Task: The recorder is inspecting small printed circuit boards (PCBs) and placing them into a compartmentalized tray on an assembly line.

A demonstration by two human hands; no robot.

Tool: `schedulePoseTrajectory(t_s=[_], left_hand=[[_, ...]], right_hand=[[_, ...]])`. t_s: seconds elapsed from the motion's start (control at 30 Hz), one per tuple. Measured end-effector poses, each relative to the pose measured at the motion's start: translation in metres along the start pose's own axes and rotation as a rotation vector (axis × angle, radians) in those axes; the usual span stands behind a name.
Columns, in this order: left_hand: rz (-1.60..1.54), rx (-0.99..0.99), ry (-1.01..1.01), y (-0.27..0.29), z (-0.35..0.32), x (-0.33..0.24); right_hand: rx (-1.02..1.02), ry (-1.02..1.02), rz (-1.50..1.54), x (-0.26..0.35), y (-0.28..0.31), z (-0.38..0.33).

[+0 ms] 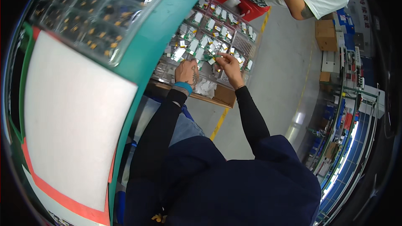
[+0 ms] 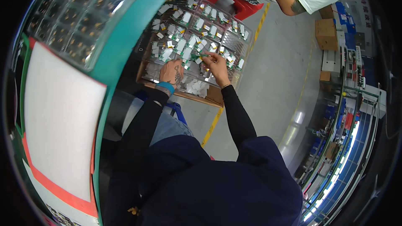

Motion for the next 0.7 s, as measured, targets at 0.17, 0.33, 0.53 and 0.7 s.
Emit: schedulePoseTrajectory(t_s=[0.17, 0.33, 0.53, 0.7], left_hand=[[0.094, 0.116, -0.088, -0.036, 0.004, -0.005], [0.193, 0.028, -0.311, -0.046, 0.022, -0.012], [0.189, -0.083, -0.562, -0.062, 0.044, -0.018], [0.068, 0.089, -0.439, -0.067, 0.044, 0.001]], right_hand=[[-0.112, 0.126, -0.055, -0.017, 0.007, -0.001], [-0.247, 0.301, -0.536, -0.017, -0.002, -0.024], [-0.308, 0.382, -0.768, -0.021, -0.005, -0.03], [-0.337, 0.462, -0.693, -0.021, 0.011, -0.04]])
Point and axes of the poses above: each hand's wrist, its own z-axis towards the middle knuckle, its own y-axis out of the back of the hand, x = y × z, the point moved 4 cm from there along z, towards the middle knuckle, and after that the axes turned 13 degrees about -x, right-handed, at the moved point
